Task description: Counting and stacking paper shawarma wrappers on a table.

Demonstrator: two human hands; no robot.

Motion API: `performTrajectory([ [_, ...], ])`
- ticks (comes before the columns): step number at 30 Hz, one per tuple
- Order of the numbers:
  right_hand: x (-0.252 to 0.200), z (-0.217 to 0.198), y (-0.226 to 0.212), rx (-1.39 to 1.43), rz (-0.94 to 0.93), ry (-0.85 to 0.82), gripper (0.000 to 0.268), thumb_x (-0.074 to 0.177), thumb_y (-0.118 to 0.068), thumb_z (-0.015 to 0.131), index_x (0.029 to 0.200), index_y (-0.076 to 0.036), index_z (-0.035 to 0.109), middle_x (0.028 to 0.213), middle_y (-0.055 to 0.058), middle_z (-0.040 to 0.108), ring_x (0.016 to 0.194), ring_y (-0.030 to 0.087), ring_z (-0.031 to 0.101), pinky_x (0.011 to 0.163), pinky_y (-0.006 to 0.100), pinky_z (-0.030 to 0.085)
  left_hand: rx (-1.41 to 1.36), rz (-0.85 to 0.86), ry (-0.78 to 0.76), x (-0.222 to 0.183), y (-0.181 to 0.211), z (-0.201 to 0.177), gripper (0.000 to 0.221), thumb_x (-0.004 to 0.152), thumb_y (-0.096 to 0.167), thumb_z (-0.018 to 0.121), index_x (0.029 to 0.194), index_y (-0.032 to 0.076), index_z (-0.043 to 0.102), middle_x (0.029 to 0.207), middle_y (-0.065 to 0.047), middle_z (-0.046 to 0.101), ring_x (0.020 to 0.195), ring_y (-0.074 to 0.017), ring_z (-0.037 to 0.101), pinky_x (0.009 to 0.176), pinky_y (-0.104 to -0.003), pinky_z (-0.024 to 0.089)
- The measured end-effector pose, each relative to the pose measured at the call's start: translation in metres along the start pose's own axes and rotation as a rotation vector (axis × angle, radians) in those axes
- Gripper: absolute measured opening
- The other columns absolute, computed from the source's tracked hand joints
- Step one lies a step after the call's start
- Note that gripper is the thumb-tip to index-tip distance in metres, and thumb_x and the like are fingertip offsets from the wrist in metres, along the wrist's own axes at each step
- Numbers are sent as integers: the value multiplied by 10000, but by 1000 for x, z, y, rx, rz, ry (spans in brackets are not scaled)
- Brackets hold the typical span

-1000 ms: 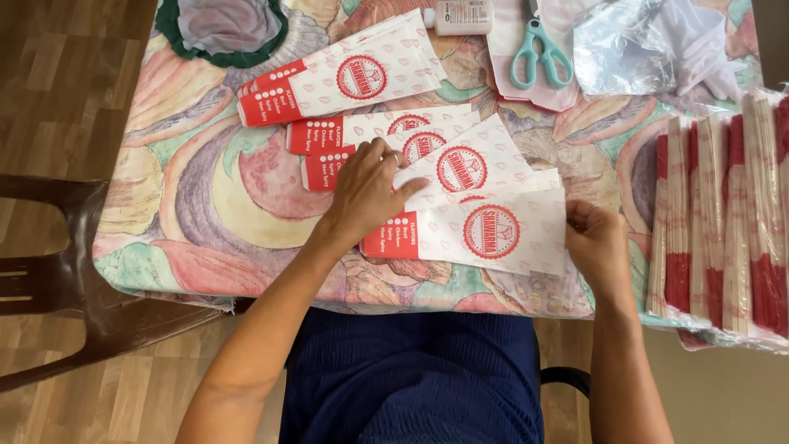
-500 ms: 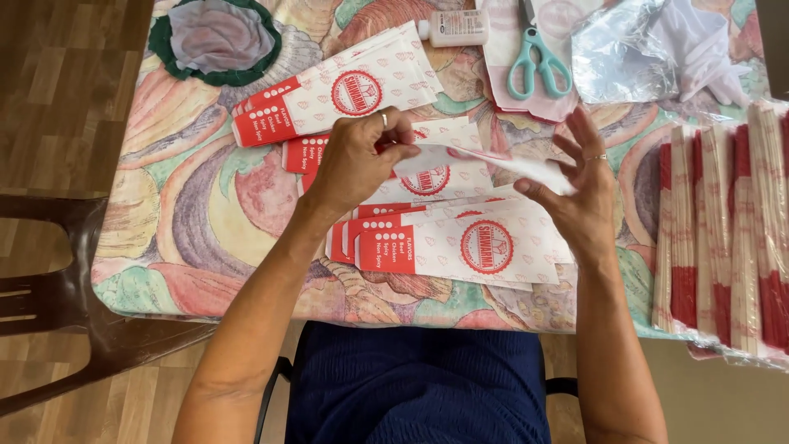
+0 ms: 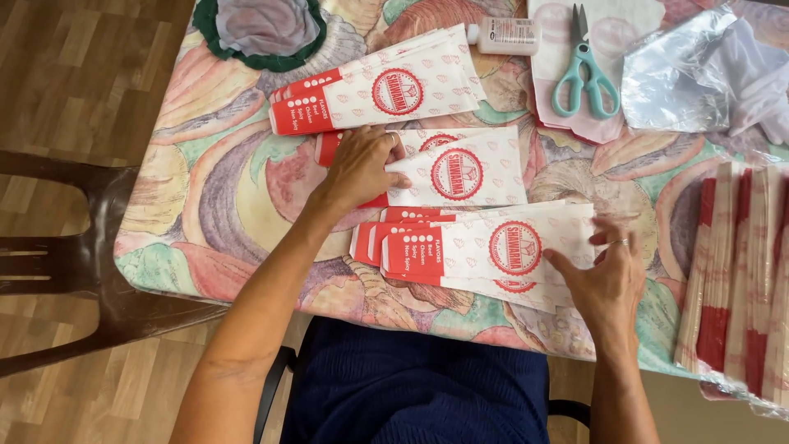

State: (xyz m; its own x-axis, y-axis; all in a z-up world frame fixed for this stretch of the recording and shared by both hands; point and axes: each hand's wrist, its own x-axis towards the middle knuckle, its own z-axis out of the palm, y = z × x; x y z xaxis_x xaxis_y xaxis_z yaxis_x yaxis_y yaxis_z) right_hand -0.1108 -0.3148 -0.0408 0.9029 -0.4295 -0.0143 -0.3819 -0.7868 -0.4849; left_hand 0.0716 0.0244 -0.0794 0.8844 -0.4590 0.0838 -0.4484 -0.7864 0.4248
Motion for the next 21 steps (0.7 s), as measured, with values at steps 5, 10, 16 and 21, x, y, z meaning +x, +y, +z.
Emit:
performTrajectory([
  [5,15,-13,-19,181,-342,175,581,789,-213,946,1291,-88,681,1173,124,520,844,228,586,750,379,525,-267,-22,84,-7,42,-47,246,778,204,896,789,152,656,834,15,694,755,-163,630,660,-366,482],
  [10,42,-20,-60,760,-442,-148,788,860,-57,760,1515,14,328,1410,262,552,1225,337,587,944,380,528,-685,155,-9,-12,77,-73,156,820,17,851,834,76,708,783,-51,753,674,-103,706,631,-205,633],
  [16,27,-7,-41,722,-75,-79,144,964,-80,757,1101,-67,714,945,22,721,795,64,622,731,187,509,-824,65,-140,4,49,-52,74,911,96,782,856,60,750,836,-26,753,775,-52,641,671,-215,524],
  [21,30,-9,-59,750,-311,-234,792,867,-3,755,1528,143,343,1384,389,507,1221,400,508,940,406,418,-990,332,-231,-7,76,-58,68,971,150,725,947,94,754,739,-59,750,701,-58,593,711,-250,513],
])
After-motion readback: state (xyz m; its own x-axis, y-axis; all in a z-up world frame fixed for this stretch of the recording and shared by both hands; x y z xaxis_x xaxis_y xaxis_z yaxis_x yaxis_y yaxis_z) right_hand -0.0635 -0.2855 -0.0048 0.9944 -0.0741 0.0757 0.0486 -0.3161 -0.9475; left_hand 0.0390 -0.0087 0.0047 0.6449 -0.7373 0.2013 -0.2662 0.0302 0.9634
